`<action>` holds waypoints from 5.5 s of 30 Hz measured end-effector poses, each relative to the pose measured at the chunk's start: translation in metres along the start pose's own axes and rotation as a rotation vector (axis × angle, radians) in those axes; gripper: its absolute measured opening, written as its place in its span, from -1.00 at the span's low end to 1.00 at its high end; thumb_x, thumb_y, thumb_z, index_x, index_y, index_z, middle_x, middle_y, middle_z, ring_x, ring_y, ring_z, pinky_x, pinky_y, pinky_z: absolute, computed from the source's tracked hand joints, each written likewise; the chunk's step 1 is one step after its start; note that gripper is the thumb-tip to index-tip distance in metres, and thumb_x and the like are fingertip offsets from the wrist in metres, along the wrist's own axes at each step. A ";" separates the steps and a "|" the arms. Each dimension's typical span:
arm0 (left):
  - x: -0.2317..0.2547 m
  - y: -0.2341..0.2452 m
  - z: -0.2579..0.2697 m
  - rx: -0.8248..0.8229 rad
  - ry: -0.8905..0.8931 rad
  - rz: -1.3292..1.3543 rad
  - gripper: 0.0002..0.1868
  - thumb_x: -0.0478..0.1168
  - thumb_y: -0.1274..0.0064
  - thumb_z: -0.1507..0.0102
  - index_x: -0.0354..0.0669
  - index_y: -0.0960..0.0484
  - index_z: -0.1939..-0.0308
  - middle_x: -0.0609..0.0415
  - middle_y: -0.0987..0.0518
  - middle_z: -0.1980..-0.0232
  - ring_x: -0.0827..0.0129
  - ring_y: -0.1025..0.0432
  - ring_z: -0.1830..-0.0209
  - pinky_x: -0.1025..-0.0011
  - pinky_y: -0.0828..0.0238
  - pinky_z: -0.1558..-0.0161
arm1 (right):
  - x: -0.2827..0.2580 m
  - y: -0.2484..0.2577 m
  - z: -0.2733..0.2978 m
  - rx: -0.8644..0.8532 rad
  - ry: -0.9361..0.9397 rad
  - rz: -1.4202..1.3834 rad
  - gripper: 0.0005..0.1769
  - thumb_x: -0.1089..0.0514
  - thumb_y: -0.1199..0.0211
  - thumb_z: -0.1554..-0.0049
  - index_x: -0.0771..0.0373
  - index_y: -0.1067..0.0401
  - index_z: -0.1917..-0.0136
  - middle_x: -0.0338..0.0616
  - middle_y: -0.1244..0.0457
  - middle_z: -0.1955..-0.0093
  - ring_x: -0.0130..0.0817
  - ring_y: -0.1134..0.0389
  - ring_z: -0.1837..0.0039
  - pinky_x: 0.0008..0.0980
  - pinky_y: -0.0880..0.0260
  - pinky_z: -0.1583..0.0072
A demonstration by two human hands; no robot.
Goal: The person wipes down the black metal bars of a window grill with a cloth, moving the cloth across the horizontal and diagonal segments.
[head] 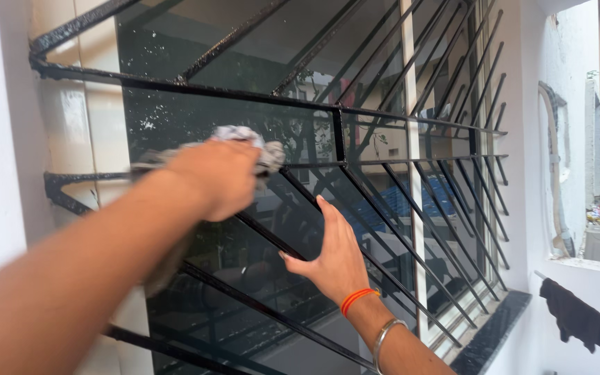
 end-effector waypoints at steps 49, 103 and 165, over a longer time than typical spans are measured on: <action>0.082 -0.037 -0.092 0.085 -0.105 -0.032 -0.38 -0.08 0.24 -0.32 -0.25 -0.29 -0.44 -0.05 -0.17 -0.59 0.25 0.00 -0.62 0.22 0.22 -0.57 | 0.003 -0.005 -0.005 0.041 0.062 0.016 0.25 -0.14 -0.59 0.21 0.28 0.05 -0.53 0.19 -0.07 -0.47 0.11 -0.09 -0.48 -0.06 -0.10 -0.42; 0.108 -0.045 -0.115 0.122 -0.109 -0.053 -0.37 -0.10 0.27 -0.33 -0.30 -0.22 -0.47 -0.08 -0.11 -0.60 0.26 0.09 -0.64 0.18 0.33 -0.56 | 0.008 -0.007 -0.005 -0.031 -0.017 -0.028 0.24 -0.17 -0.60 0.20 0.25 0.02 -0.53 0.09 -0.09 -0.48 0.05 -0.11 -0.46 -0.06 -0.14 -0.40; 0.114 -0.051 -0.124 0.103 -0.085 -0.041 -0.31 -0.10 0.20 -0.30 -0.30 -0.17 -0.50 -0.07 -0.09 -0.62 0.24 0.10 -0.64 0.15 0.37 -0.57 | 0.019 -0.015 -0.005 -0.001 0.003 0.044 0.25 -0.14 -0.62 0.24 0.33 0.02 -0.48 0.21 -0.05 -0.48 0.13 -0.08 -0.46 -0.05 -0.12 -0.40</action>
Point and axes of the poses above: each hand's wrist, its own z-axis away from the middle knuckle, its own y-axis out of the back of the hand, x = y × z, the point moved 7 cm from there along -z, towards the middle knuckle
